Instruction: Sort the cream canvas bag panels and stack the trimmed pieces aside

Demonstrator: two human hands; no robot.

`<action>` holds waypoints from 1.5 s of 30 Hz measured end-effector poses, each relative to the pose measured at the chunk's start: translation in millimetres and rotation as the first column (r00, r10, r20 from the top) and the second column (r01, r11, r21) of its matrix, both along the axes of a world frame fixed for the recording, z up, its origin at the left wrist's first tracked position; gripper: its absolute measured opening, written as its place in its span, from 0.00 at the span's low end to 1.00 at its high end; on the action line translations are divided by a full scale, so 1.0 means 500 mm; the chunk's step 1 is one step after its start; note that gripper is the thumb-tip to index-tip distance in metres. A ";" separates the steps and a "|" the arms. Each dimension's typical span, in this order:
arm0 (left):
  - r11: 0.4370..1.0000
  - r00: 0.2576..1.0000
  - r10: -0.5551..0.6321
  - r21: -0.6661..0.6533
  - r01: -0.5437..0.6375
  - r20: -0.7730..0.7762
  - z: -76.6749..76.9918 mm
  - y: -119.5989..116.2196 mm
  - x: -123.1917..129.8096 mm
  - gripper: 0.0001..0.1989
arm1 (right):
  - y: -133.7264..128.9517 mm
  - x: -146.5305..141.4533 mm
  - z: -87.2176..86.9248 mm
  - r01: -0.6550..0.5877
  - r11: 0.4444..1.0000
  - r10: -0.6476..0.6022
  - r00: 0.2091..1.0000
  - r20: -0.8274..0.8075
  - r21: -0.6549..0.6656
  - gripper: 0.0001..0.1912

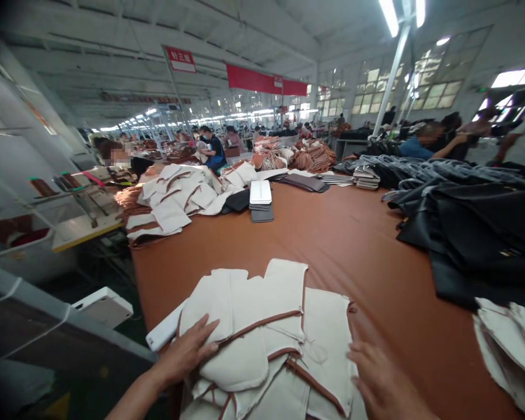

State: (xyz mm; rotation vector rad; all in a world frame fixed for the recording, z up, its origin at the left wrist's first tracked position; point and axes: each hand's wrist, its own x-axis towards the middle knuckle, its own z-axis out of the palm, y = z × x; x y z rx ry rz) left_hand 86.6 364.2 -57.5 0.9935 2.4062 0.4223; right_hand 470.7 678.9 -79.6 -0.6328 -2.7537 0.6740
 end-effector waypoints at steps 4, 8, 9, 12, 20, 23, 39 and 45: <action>0.996 1.000 0.020 0.082 -0.021 0.016 0.005 -0.008 -0.030 0.23 | -0.175 -0.169 -0.036 -0.243 0.898 0.240 0.969 -0.054 -0.367 0.16; 0.947 0.958 0.286 0.166 -0.276 -0.036 -0.025 -0.013 -0.072 0.23 | -0.311 -0.319 -0.012 -0.243 0.818 0.223 0.969 -0.102 -0.521 0.15; 0.912 0.923 0.382 0.177 -0.369 -0.047 -0.035 -0.016 -0.083 0.23 | -0.333 -0.350 0.000 -0.260 0.830 0.230 0.966 -0.121 -0.494 0.19; 0.788 0.801 0.599 0.189 -0.586 -0.012 -0.064 -0.026 -0.107 0.24 | -0.369 -0.437 0.030 -0.327 0.904 0.301 0.944 -0.133 -0.274 0.33; 0.575 0.623 0.758 0.253 -0.778 0.191 -0.078 -0.030 -0.129 0.31 | -0.371 -0.590 0.031 -0.370 0.928 0.371 0.924 0.087 -0.028 0.09; 0.538 0.609 0.751 0.297 -0.789 0.257 -0.059 -0.017 -0.148 0.30 | -0.320 -0.623 0.099 -0.431 0.900 0.428 0.902 -0.056 -0.068 0.12; 0.991 0.960 0.114 0.100 -0.091 -0.255 -0.070 0.110 -0.129 0.39 | 0.011 -0.598 0.048 -0.104 0.993 0.112 0.983 0.148 -0.059 0.19; 0.984 0.969 0.139 0.142 -0.111 -0.203 -0.119 0.165 -0.198 0.28 | -0.145 -0.669 -0.019 -0.251 0.967 0.229 0.931 0.285 0.041 0.35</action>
